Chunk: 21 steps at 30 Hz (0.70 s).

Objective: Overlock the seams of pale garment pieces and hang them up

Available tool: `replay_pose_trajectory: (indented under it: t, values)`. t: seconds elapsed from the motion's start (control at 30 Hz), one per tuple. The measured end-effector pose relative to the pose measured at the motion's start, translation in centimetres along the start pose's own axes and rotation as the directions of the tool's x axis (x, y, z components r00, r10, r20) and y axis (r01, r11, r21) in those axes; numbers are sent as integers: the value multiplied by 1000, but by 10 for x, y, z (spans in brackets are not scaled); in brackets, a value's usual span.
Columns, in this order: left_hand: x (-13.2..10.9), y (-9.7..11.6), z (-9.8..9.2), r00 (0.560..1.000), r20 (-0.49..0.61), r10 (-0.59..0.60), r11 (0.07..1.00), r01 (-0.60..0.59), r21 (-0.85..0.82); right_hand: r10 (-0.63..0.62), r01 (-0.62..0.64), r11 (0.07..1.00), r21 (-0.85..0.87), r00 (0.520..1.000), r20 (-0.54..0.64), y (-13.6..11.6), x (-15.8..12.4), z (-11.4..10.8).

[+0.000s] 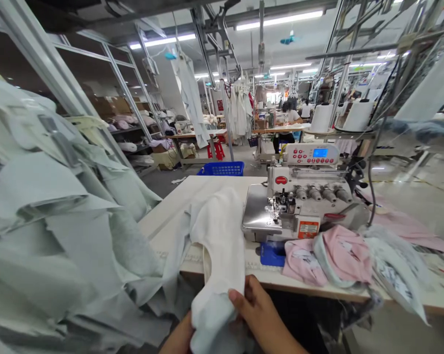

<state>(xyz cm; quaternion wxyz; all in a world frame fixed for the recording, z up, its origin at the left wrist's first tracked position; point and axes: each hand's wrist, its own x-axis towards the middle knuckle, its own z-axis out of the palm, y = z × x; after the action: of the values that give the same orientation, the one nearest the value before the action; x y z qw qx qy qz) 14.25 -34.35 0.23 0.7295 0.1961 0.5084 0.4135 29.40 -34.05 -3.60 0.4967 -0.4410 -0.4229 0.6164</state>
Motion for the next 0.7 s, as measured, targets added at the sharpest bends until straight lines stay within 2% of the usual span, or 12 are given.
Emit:
replay_pose_trajectory:
  t: [0.07, 0.13, 0.2, 0.27, 0.33, 0.37, 0.43, 0.5, 0.53, 0.6, 0.7]
  values:
    - [3, -5, -1, 999, -22, 50, 997, -48, 66, -20, 18, 999, -37, 998, -58, 4, 5, 1]
    - [3, 0, -6, 988, -85, 128, 989, -121, 90, -24, 17, 996, -83, 996, -86, 7, 8, -3]
    - [2, 11, -13, 965, -206, 162, 987, -159, 31, -32, 21, 995, -93, 993, -111, 8, 7, -9]
    - [4, 23, -20, 921, -352, 169, 973, -214, -91, -40, 31, 997, -71, 990, -138, 10, 2, -15]
    - [10, 26, -28, 886, -427, 181, 956, -261, -137, -29, 28, 1000, -5, 990, -137, 12, -3, -16]
    - [14, 24, -31, 887, -417, 196, 964, -252, -83, -11, 17, 999, 47, 993, -122, 14, -5, -15]
    - [25, 12, -35, 927, -310, 209, 975, -173, 141, 38, -24, 985, 170, 996, -79, 18, -7, -10]
    - [35, -3, -37, 960, -210, 187, 932, -106, 346, 98, -80, 955, 285, 994, -51, 23, -8, -6]
    - [38, -9, -38, 963, -194, 187, 914, -99, 393, 128, -107, 938, 329, 991, -46, 25, -8, -5]
    - [41, -14, -37, 951, -222, 216, 910, -113, 399, 180, -148, 912, 384, 982, -48, 27, -6, -6]
    - [31, -5, -29, 938, -256, 235, 931, -142, 337, 240, -194, 878, 437, 969, -53, 25, -4, -8]
